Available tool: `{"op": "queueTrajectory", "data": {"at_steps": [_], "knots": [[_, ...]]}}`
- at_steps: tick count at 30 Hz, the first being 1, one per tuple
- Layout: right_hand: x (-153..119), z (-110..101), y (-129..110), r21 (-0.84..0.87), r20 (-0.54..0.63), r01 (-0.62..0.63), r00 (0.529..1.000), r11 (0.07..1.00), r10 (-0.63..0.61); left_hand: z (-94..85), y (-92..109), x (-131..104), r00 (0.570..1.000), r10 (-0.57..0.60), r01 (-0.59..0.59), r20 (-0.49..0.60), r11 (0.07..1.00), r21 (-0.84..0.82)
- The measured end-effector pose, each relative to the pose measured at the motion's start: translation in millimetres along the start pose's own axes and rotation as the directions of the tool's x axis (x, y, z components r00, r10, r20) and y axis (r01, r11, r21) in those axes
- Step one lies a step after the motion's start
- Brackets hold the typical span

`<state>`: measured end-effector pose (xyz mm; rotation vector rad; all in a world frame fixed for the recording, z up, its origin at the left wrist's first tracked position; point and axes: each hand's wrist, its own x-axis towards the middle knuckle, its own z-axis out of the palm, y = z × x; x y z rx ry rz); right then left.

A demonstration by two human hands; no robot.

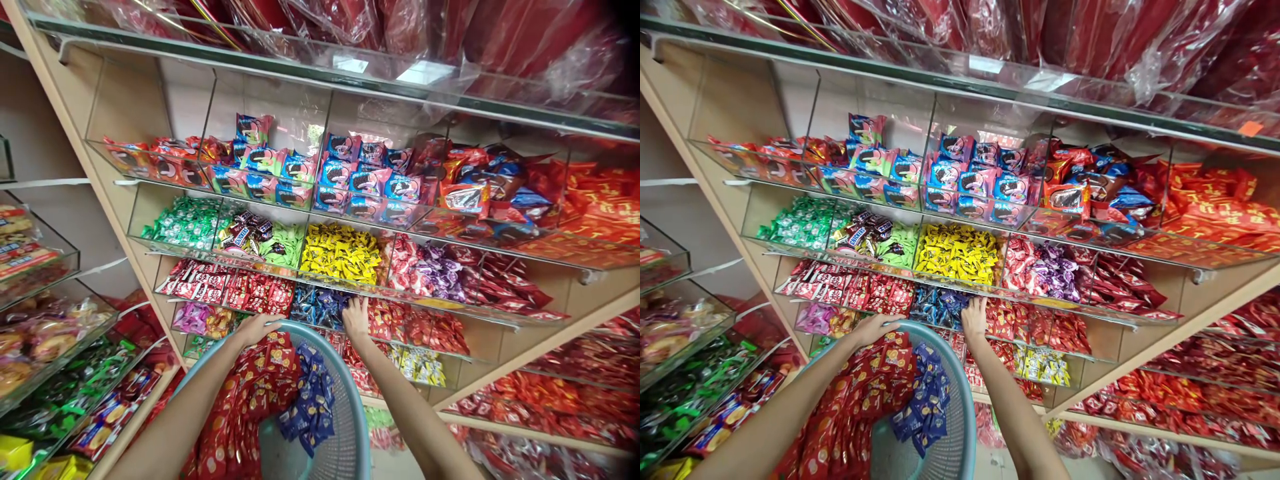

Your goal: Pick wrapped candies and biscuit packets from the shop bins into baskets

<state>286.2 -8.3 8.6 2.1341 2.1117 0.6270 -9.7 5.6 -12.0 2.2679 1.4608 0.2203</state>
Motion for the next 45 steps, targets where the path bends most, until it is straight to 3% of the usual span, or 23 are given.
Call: {"op": "queueTrajectory", "data": {"at_steps": [6,10,14,17,19,21,23,29,34,37,42,45], "knots": [[-7.5,-11.1,3.4,0.045,-0.025,-0.042,0.999,0.998,0.043,-2.8,3.2,-2.2,1.0,0.012,-0.012,0.009,1.0,-0.013],[-19.5,-36.8,9.8,0.107,-0.124,-0.002,0.992,0.994,0.016,-6.9,8.8,-5.8,0.999,0.008,-0.007,0.033,1.0,-0.026],[-34.9,-65.4,14.9,0.216,-0.151,0.082,0.987,0.973,-0.05,-9.4,12.1,-7.6,0.999,-0.016,0.018,0.051,0.999,-0.03],[-42.5,-78.3,13.8,0.418,-0.151,0.174,0.981,0.891,-0.121,-9.0,11.8,-7.0,0.999,-0.018,0.019,0.048,1.0,-0.02],[-44.1,-80.7,10.8,0.597,-0.117,0.228,0.973,0.769,-0.198,-8.2,11.0,-6.4,0.999,-0.009,0.009,0.039,1.0,-0.016],[-44.2,-78.4,7.3,0.739,-0.049,0.233,0.954,0.632,-0.295,-7.6,10.4,-6.1,0.999,0.004,-0.003,0.034,1.0,-0.019],[-44.6,-72.9,5.5,0.809,0.032,0.196,0.927,0.554,-0.373,-7.5,10.3,-6.2,0.999,-0.004,0.004,0.035,1.0,-0.02],[-50.5,-53.3,16.1,0.838,0.18,0.148,0.834,0.526,-0.522,-7.6,10.5,-6.1,0.999,0.014,-0.013,0.037,1.0,-0.021],[-48.7,-39.9,24.1,0.889,0.162,0.164,0.759,0.427,-0.63,-5.9,8.2,-4.9,1.0,0.012,-0.012,0.026,1.0,-0.019],[-45.1,-27.9,23.7,0.924,0.176,0.112,0.724,0.365,-0.667,-5.0,6.9,-4.1,0.999,0.011,-0.01,0.031,1.0,-0.016],[-41.2,-13.7,17.1,0.932,0.217,0.037,0.739,0.36,-0.638,-4.6,6.6,-3.4,0.999,0.037,-0.037,0.019,0.999,-0.027],[-41.3,-12.0,9.9,0.915,0.186,0.078,0.791,0.397,-0.584,-5.9,7.8,-4.3,0.999,0.023,-0.023,0.026,1.0,-0.017]]}}
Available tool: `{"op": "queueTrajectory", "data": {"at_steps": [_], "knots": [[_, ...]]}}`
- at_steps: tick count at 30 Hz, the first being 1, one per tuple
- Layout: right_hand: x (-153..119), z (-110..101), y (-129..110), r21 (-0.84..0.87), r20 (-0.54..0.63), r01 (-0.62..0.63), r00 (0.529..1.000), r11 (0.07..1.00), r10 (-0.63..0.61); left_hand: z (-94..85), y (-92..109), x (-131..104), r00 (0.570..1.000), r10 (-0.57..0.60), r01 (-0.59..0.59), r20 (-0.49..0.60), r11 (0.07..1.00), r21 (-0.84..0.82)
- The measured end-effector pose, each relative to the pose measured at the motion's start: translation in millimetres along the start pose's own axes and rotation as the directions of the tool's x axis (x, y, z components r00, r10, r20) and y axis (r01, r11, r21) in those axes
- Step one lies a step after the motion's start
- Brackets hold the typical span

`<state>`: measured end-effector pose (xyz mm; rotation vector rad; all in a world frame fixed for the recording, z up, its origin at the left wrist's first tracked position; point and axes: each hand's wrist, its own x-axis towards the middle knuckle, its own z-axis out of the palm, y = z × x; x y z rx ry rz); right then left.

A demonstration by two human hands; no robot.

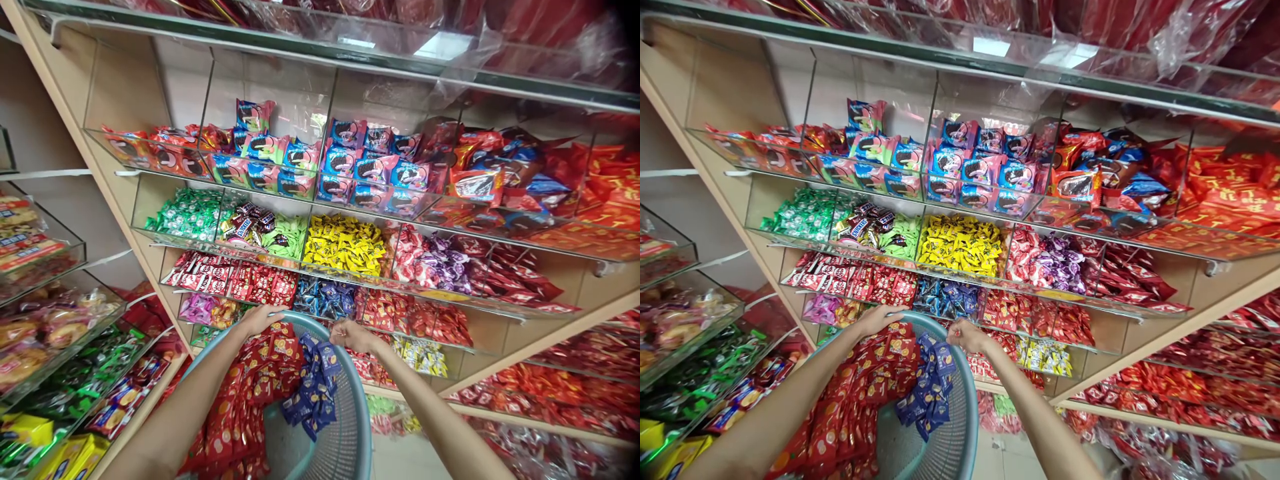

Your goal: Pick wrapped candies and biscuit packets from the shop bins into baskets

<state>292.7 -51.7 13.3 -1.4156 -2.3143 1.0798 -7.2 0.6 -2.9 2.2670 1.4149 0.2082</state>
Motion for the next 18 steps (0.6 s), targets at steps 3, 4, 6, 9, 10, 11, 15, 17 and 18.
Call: {"op": "queueTrajectory", "data": {"at_steps": [3,4,6,9,10,11,15,17,18], "knots": [[2.7,6.0,-3.7,-0.126,-0.126,0.029,0.991,0.992,-0.045,-1.1,1.1,-0.9,1.0,-0.025,0.025,0.013,1.0,0.011],[3.1,7.8,-4.8,-0.159,-0.151,0.041,0.986,0.987,-0.065,-1.1,1.3,-1.0,0.999,-0.028,0.028,0.015,1.0,0.01],[3.0,10.8,-6.0,-0.182,-0.176,0.065,0.98,0.981,-0.098,-0.8,1.4,-0.7,0.999,-0.028,0.027,0.016,1.0,0.01],[1.3,15.1,-5.2,-0.173,-0.227,0.08,0.967,0.982,-0.118,-0.5,1.6,-0.3,0.999,-0.035,0.035,0.017,0.999,0.024],[0.5,16.7,-4.6,-0.165,-0.244,0.077,0.963,0.983,-0.116,-0.6,2.0,-0.3,0.999,-0.04,0.039,0.017,0.999,0.03],[-0.3,18.2,-4.2,-0.157,-0.261,0.071,0.959,0.985,-0.111,-1.0,2.5,-0.4,0.999,-0.045,0.045,0.019,0.998,0.034],[-4.5,19.3,-6.5,-0.143,-0.304,0.075,0.946,0.987,-0.116,-2.9,5.1,-1.2,0.998,-0.055,0.055,0.027,0.998,0.027],[-6.3,12.9,-9.9,-0.145,-0.33,0.082,0.936,0.986,-0.126,-3.5,6.0,-1.4,0.998,-0.054,0.053,0.02,0.998,0.027],[-6.8,7.5,-11.4,-0.148,-0.352,0.071,0.928,0.986,-0.12,-3.7,6.3,-1.3,0.998,-0.055,0.055,0.016,0.998,0.028]]}}
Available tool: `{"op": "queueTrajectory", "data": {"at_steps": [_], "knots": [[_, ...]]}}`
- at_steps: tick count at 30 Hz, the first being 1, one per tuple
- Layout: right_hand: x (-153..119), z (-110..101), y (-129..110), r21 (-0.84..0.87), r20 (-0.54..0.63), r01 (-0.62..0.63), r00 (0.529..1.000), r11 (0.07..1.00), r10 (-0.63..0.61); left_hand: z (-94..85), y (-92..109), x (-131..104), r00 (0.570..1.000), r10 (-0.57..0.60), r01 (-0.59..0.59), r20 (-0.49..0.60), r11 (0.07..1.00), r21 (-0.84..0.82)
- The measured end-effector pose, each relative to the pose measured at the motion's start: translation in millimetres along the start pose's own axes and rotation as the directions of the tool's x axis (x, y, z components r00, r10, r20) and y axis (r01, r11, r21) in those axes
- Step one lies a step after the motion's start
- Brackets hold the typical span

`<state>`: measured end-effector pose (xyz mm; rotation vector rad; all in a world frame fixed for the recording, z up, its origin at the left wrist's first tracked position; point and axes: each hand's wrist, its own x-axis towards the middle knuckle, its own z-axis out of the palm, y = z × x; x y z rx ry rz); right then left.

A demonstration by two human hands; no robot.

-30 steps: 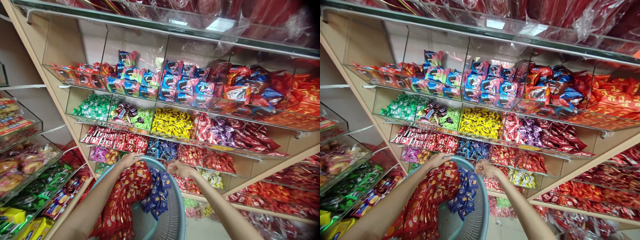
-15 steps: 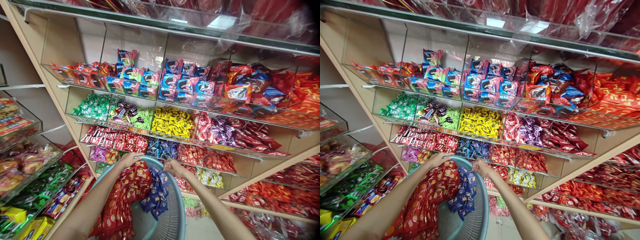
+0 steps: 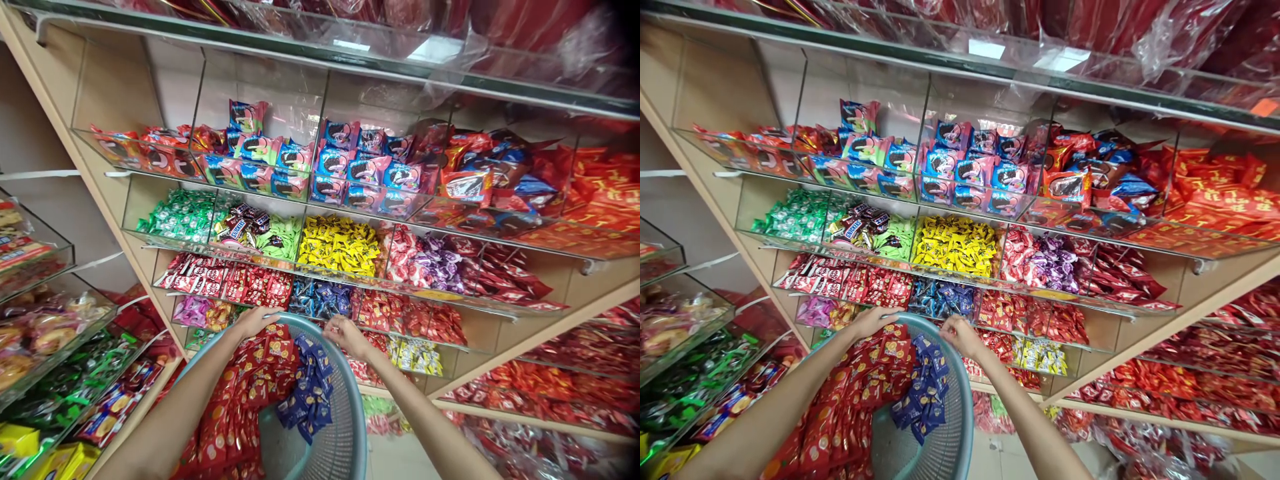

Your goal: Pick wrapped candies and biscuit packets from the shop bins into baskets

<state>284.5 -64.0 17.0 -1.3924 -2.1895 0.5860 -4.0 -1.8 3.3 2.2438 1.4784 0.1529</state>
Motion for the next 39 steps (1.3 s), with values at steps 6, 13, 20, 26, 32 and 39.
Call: {"op": "queueTrajectory", "data": {"at_steps": [6,13,20,26,32,39], "knots": [[22.7,-30.3,8.4,-0.365,-0.174,-0.392,0.92,0.845,0.351,-0.8,0.0,0.0,1.0,0.019,-0.019,0.007,1.0,-0.011],[44.9,-11.2,18.1,-0.476,-0.166,-0.54,0.83,0.694,0.532,-1.1,1.0,-0.7,1.0,-0.018,0.018,0.008,1.0,-0.014],[53.1,-8.8,33.7,-0.468,-0.149,-0.587,0.79,0.661,0.595,1.3,-3.0,0.6,1.0,0.01,-0.01,-0.001,1.0,-0.001],[52.4,-8.0,38.7,-0.458,-0.165,-0.605,0.777,0.651,0.607,2.2,-3.9,1.0,1.0,-0.006,0.006,0.01,1.0,-0.006],[46.6,-5.4,37.1,-0.451,-0.216,-0.609,0.784,0.653,0.582,1.6,-4.0,0.4,1.0,0.011,-0.011,-0.005,1.0,-0.017],[36.4,-4.0,28.7,-0.434,-0.279,-0.597,0.801,0.675,0.53,0.5,-2.9,0.0,1.0,0.013,-0.013,-0.01,1.0,-0.011]]}}
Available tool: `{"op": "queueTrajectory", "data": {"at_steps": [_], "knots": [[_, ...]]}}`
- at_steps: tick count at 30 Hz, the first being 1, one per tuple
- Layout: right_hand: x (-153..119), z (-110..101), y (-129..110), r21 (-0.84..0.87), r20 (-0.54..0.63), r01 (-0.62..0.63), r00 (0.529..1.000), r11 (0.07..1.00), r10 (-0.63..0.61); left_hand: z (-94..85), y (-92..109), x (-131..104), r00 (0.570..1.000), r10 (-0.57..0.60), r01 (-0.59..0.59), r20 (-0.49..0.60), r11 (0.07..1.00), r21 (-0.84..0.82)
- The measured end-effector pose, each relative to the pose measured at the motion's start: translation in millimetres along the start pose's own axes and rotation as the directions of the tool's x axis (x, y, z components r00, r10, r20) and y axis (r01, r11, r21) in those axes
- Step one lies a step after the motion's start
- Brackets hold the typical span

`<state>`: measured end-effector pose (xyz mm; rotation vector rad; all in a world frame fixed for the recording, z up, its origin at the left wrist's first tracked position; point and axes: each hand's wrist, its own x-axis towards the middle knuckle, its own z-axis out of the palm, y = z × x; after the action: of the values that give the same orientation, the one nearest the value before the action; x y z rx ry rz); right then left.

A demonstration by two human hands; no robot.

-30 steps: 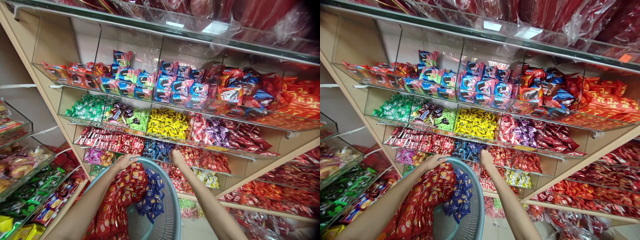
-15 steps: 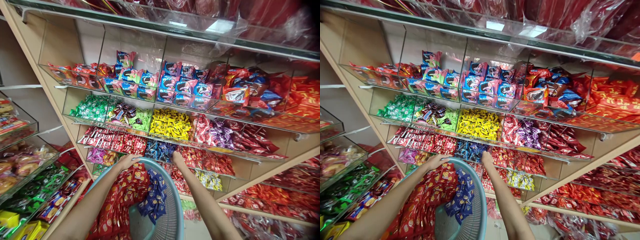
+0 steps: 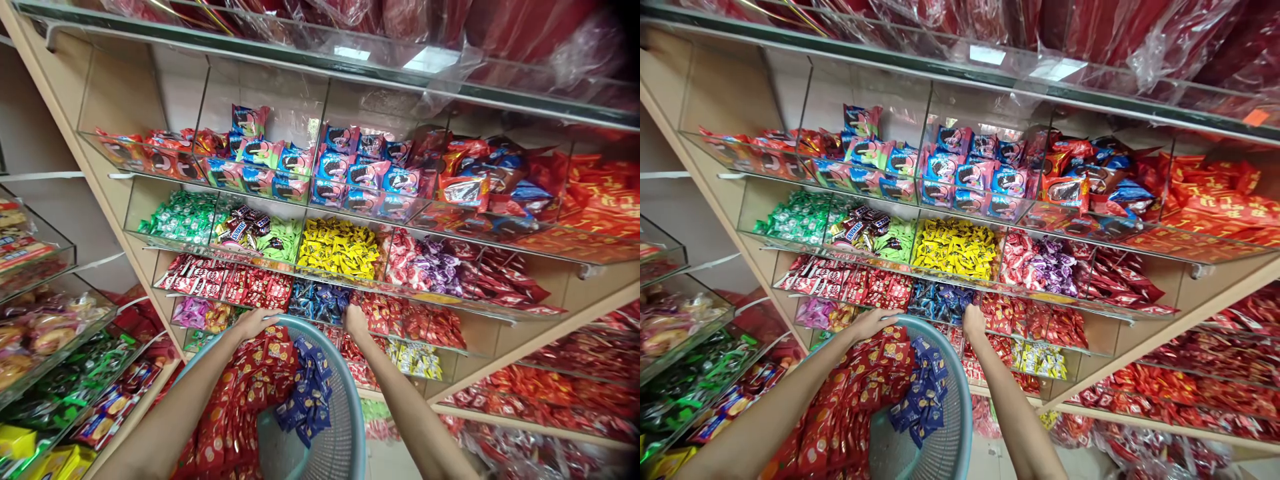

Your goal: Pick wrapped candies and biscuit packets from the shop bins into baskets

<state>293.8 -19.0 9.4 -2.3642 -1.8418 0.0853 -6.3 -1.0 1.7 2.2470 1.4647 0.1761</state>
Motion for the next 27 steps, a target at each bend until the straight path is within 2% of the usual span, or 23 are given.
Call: {"op": "queueTrajectory", "data": {"at_steps": [4,8,11,14,16,18,20,24,27], "knots": [[-10.5,-7.5,1.4,0.014,-0.056,0.042,0.998,0.999,-0.041,-0.2,-0.9,0.5,1.0,-0.001,0.001,0.007,1.0,0.004],[-24.5,-26.6,5.8,0.04,-0.121,0.089,0.989,0.995,-0.084,1.3,-2.3,2.4,1.0,0.012,-0.012,-0.004,1.0,0.004],[-40.1,-45.5,8.4,0.167,-0.181,0.193,0.97,0.967,-0.162,2.1,-2.5,2.6,1.0,0.021,-0.021,0.001,1.0,-0.003],[-62.0,-59.2,6.0,0.458,-0.147,0.311,0.951,0.833,-0.274,2.9,-2.3,2.3,1.0,0.013,-0.013,0.004,1.0,0.0],[-79.0,-61.9,1.4,0.647,-0.012,0.288,0.93,0.706,-0.368,3.8,-2.5,2.5,1.0,0.009,-0.009,0.0,1.0,0.002],[-95.8,-59.5,-3.6,0.762,0.146,0.191,0.88,0.618,-0.452,5.1,-3.3,3.3,1.0,0.021,-0.021,-0.007,1.0,0.001],[-110.1,-53.3,-6.7,0.796,0.282,0.091,0.819,0.598,-0.5,6.5,-4.6,4.4,0.999,0.034,-0.034,-0.015,0.999,0.003],[-126.1,-37.9,-2.0,0.76,0.468,0.031,0.666,0.649,-0.581,8.4,-7.8,6.2,0.999,0.035,-0.035,-0.015,0.999,0.005],[-127.6,-30.1,7.3,0.694,0.586,0.017,0.567,0.719,-0.579,8.6,-9.4,6.3,0.999,0.035,-0.035,-0.01,0.999,0.002]]}}
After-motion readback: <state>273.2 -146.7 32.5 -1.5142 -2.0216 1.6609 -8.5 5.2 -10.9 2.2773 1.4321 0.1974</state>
